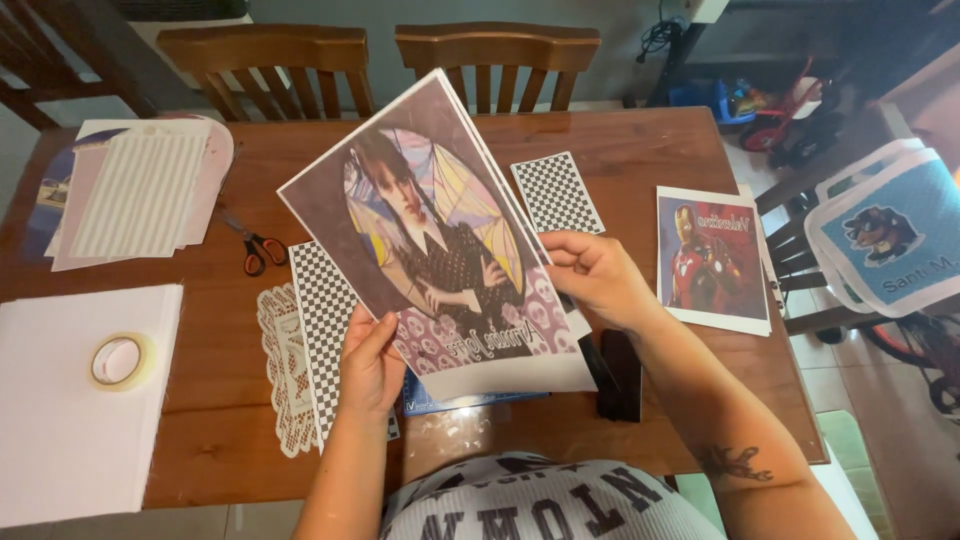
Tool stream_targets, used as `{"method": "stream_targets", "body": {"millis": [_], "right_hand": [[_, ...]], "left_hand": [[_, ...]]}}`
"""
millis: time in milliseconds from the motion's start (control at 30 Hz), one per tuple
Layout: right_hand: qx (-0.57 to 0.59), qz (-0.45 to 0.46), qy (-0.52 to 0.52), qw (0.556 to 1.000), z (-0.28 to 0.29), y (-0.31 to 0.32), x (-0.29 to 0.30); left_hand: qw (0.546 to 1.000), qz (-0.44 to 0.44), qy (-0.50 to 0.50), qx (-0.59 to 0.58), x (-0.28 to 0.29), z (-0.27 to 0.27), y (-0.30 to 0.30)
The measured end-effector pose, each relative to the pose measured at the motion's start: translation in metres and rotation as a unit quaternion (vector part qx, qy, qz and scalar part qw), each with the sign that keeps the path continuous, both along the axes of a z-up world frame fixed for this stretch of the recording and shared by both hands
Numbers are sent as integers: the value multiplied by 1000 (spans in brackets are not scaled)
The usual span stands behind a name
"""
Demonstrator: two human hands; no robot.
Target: Cutting and preparing printed graphics for heat transfer using a paper cutter, scissors, and tape.
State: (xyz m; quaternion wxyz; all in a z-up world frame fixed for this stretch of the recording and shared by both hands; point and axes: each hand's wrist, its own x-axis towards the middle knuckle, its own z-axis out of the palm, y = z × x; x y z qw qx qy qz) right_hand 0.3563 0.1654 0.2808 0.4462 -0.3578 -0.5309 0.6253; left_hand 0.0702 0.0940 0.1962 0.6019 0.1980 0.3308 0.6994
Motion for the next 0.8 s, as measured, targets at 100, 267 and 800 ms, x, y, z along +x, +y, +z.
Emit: {"method": "stream_targets", "body": {"millis": [100, 267, 800], "right_hand": [[81, -14, -107, 991, 21, -6, -3], [265, -100, -266, 921, 8, -4, 0], [-144, -421, -269, 854, -163, 61, 244]], "left_hand": [[1000, 13, 4, -7, 8, 6, 2], [999, -10, 12, -50, 24, -38, 1], [926, 61, 151, -341, -53, -182, -46]]}}
